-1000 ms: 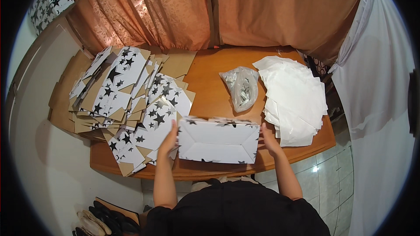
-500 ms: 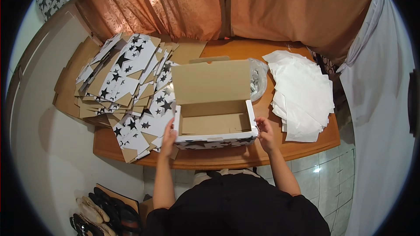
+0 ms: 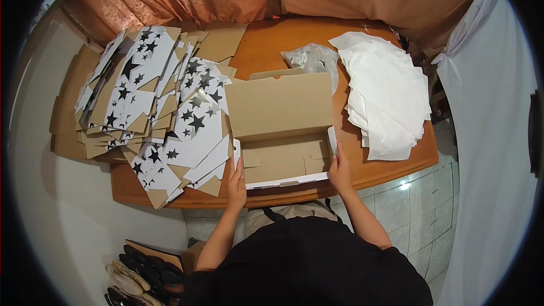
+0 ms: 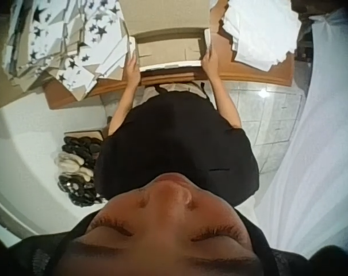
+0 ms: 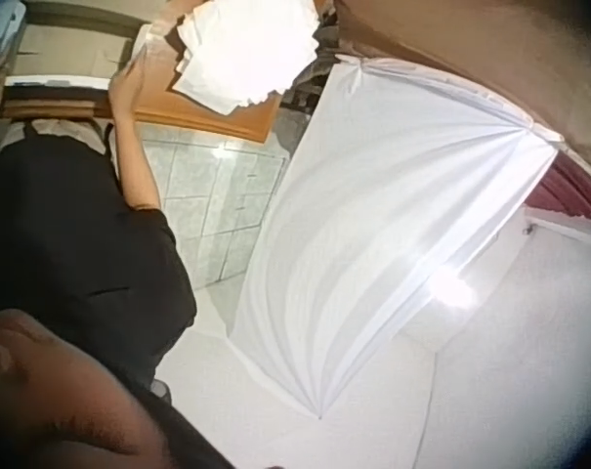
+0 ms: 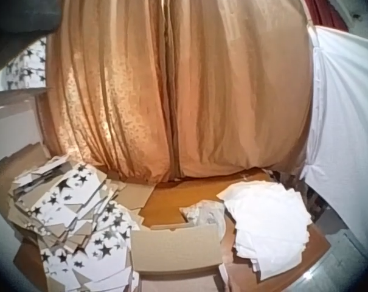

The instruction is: The person is folding and assembling star-patterned cardboard shoe boxes, placing tissue paper inside, and stacking them on a shelf.

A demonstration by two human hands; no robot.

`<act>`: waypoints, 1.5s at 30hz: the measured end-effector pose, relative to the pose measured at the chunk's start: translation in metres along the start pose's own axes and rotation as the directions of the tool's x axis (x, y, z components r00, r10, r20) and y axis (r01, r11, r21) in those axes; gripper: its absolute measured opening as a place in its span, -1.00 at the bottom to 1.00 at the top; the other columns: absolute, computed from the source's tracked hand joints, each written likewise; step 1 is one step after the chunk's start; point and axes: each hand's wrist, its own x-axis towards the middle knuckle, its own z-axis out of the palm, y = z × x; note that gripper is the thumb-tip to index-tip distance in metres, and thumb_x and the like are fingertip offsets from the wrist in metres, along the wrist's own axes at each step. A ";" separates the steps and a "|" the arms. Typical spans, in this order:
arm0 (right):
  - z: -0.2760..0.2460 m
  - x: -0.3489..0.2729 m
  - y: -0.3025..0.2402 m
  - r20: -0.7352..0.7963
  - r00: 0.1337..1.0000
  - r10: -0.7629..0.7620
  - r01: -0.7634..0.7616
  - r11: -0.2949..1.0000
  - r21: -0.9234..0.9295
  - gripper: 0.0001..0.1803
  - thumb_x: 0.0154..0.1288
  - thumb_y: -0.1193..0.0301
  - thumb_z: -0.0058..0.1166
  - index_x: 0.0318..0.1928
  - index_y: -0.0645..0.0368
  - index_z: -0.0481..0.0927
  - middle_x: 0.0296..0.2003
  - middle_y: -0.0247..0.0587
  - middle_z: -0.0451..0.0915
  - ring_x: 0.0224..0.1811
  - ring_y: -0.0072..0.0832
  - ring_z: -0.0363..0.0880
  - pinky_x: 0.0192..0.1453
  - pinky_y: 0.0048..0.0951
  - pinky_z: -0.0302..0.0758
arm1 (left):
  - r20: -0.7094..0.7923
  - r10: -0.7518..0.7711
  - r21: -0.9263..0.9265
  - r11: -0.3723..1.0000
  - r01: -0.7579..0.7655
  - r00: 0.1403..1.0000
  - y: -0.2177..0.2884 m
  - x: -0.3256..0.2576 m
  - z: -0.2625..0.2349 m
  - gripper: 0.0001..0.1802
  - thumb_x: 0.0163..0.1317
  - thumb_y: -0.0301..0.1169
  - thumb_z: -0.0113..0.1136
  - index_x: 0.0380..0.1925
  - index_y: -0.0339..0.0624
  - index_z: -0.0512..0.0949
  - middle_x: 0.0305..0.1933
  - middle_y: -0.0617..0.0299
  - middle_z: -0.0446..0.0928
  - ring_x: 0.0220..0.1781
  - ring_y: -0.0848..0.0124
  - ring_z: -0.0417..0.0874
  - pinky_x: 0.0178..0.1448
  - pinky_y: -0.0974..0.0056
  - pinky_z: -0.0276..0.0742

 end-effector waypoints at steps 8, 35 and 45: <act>-0.030 -0.028 -0.048 0.104 0.803 -0.587 0.557 0.677 -0.481 -0.70 0.18 0.55 -0.05 -0.04 0.17 0.51 -0.19 -0.07 0.52 -0.05 -0.17 0.48 0.22 -0.13 0.21 | 0.039 0.458 0.423 0.798 -0.430 0.888 0.009 -0.013 -0.022 -0.70 0.18 -0.37 0.14 -0.06 -0.07 0.55 0.05 0.12 0.47 0.16 0.22 0.43 0.31 -0.08 0.02; 0.069 0.039 -0.052 0.676 0.494 0.546 0.324 0.606 -0.727 -0.21 0.34 -0.08 -0.34 0.42 -0.15 -0.32 0.43 -0.11 -0.44 0.49 -0.22 -0.51 0.47 -0.08 -0.37 | 0.672 -0.611 0.721 0.670 -0.178 0.419 0.022 0.082 0.067 -0.09 0.20 0.33 -0.38 0.39 0.22 -0.42 0.46 0.01 -0.59 0.50 0.13 -0.56 0.37 -0.28 -0.48; 0.077 0.046 -0.044 0.691 0.476 0.544 0.335 0.614 -0.715 -0.21 0.34 -0.11 -0.38 0.42 -0.21 -0.37 0.42 -0.08 -0.52 0.47 -0.16 -0.60 0.43 0.00 -0.51 | 0.647 -0.664 0.744 0.658 -0.120 0.374 0.004 0.088 0.075 -0.13 0.25 0.24 -0.35 0.38 0.21 -0.45 0.45 0.02 -0.67 0.48 0.06 -0.63 0.33 -0.34 -0.58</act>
